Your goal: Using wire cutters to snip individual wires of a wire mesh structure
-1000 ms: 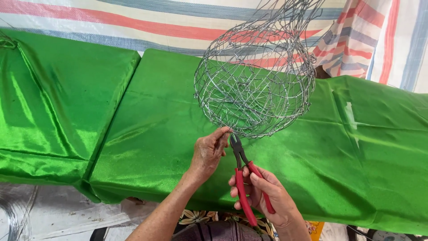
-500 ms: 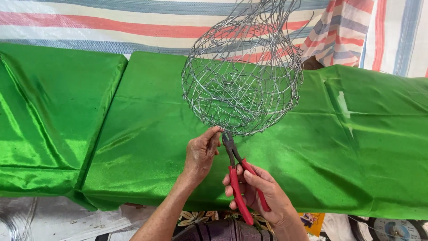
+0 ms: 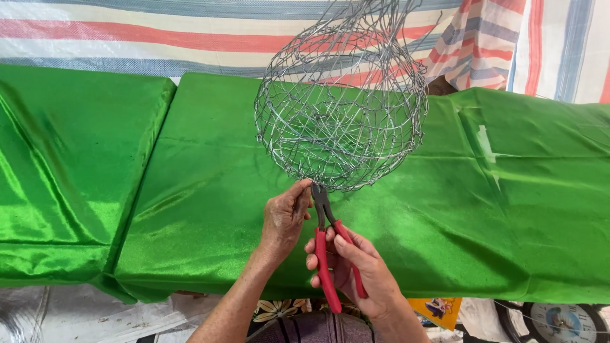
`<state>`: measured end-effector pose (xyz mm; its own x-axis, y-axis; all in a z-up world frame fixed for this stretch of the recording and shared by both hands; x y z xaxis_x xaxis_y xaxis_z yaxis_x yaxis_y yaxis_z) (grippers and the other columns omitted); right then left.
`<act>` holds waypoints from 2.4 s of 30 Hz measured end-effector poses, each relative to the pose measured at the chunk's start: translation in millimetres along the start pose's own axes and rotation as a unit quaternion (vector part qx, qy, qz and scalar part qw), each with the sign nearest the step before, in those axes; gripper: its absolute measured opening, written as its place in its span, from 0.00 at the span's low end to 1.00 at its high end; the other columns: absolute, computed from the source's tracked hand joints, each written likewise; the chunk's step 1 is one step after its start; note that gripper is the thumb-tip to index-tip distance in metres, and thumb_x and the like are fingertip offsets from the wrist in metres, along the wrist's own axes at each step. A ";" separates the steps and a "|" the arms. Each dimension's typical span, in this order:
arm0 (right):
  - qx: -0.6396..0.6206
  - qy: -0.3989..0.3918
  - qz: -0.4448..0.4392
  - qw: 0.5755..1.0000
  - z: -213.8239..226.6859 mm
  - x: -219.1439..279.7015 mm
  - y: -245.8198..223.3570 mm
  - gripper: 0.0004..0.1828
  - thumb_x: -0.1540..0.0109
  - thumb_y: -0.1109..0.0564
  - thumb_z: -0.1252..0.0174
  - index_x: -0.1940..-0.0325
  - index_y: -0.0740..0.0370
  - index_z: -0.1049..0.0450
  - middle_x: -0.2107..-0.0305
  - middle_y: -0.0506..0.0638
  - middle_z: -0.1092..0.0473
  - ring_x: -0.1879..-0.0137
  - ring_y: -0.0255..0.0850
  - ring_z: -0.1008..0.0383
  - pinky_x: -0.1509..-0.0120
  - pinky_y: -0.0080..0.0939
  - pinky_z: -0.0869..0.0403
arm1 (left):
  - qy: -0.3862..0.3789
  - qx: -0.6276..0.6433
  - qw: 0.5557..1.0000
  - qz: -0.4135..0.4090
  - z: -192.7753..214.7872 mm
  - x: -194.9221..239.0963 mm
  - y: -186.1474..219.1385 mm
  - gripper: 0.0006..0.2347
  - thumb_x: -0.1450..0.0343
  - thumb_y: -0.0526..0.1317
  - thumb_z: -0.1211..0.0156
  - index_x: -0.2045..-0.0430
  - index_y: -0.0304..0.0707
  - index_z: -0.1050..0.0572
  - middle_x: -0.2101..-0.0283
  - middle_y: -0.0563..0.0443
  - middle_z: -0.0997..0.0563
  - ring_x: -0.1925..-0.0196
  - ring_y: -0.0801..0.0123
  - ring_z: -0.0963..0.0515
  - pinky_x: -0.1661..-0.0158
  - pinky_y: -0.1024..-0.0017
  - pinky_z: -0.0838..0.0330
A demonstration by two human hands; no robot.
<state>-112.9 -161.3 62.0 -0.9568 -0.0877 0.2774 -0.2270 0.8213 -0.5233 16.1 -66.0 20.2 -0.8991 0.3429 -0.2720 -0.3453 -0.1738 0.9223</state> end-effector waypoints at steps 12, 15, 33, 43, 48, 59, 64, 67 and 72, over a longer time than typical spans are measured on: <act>0.132 0.068 0.042 0.988 0.3 -1.8 -0.1 0.12 0.32 0.58 0.48 0.51 0.72 0.34 0.64 0.68 0.26 0.67 0.50 0.23 0.71 0.48 0.21 | -0.002 -0.058 0.998 -0.022 -1.7 -2.5 1.1 0.13 0.21 0.42 0.48 0.46 0.41 0.22 0.70 0.55 0.17 0.76 0.74 0.18 0.76 0.76 0.15; 0.155 0.081 0.047 0.983 3.9 -1.5 -0.6 0.13 0.32 0.58 0.49 0.51 0.73 0.33 0.64 0.68 0.26 0.66 0.52 0.23 0.71 0.49 0.20 | 0.005 -0.070 0.997 -0.023 0.1 -3.1 10.6 0.13 0.22 0.46 0.49 0.49 0.43 0.20 0.61 0.54 0.13 0.75 0.72 0.16 0.75 0.71 0.15; 0.300 -0.004 -0.021 0.954 -3.2 43.1 -36.4 0.07 0.34 0.60 0.50 0.58 0.68 0.31 0.60 0.69 0.23 0.61 0.54 0.15 0.62 0.52 0.13 | 0.074 -0.114 0.988 -0.067 -1.4 0.9 4.9 0.11 0.22 0.41 0.44 0.50 0.39 0.20 0.57 0.48 0.13 0.68 0.74 0.14 0.72 0.76 0.13; 0.178 -0.052 0.063 0.981 0.0 47.9 -55.7 0.09 0.32 0.58 0.48 0.55 0.68 0.34 0.57 0.73 0.27 0.58 0.57 0.19 0.59 0.56 0.15 | 0.207 -0.140 0.960 -0.129 29.8 9.9 65.0 0.10 0.23 0.37 0.40 0.49 0.41 0.24 0.44 0.43 0.25 0.41 0.57 0.24 0.47 0.64 0.18; 0.188 -0.072 0.069 0.977 -10.8 44.5 -53.0 0.10 0.32 0.58 0.48 0.52 0.68 0.33 0.54 0.73 0.26 0.52 0.61 0.18 0.52 0.62 0.15 | 0.246 -0.205 0.920 -0.224 28.0 3.3 92.7 0.05 0.27 0.43 0.35 0.61 0.47 0.20 0.33 0.38 0.33 0.28 0.46 0.37 0.27 0.43 0.44; 0.247 0.058 0.187 0.949 36.1 50.8 -95.0 0.09 0.31 0.62 0.54 0.52 0.66 0.30 0.54 0.70 0.24 0.54 0.58 0.19 0.58 0.56 0.17 | 0.235 -0.199 0.932 -0.190 32.4 -28.6 97.7 0.26 0.27 0.57 0.40 0.40 0.43 0.33 0.25 0.37 0.45 0.22 0.47 0.42 0.27 0.42 0.41; 0.240 -0.016 0.156 0.958 31.1 51.7 -85.8 0.09 0.31 0.61 0.54 0.50 0.67 0.32 0.53 0.72 0.25 0.53 0.57 0.18 0.55 0.54 0.16 | 0.209 -0.247 0.932 -0.164 17.6 -38.1 84.4 0.25 0.28 0.61 0.40 0.42 0.47 0.30 0.23 0.39 0.49 0.20 0.45 0.47 0.26 0.35 0.47; 0.268 0.026 0.129 0.954 29.4 52.9 -83.3 0.08 0.32 0.59 0.51 0.54 0.67 0.31 0.56 0.69 0.23 0.56 0.57 0.15 0.56 0.54 0.15 | 0.217 -0.243 0.932 -0.156 17.6 -39.6 86.6 0.22 0.27 0.60 0.40 0.49 0.45 0.27 0.24 0.39 0.48 0.20 0.43 0.47 0.28 0.36 0.46; 0.216 -0.032 0.096 0.971 16.7 46.4 -71.0 0.09 0.33 0.58 0.49 0.53 0.68 0.32 0.55 0.73 0.24 0.55 0.60 0.16 0.54 0.59 0.14 | 0.217 -0.204 0.939 -0.171 15.4 -39.0 84.7 0.21 0.25 0.58 0.41 0.53 0.40 0.27 0.24 0.37 0.49 0.21 0.42 0.47 0.29 0.38 0.39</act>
<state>-144.3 -233.1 98.5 -0.9953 -0.0025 0.0970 -0.0845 0.5136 -0.8539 26.1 -79.9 113.1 -0.7108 0.0493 -0.7016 -0.6289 -0.4913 0.6026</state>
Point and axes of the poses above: each hand's wrist, its own x-axis away from the middle knuckle, its own z-axis out of the back of the hand, y = z × x, the point moved 7 cm from there along -x, towards the middle knuckle
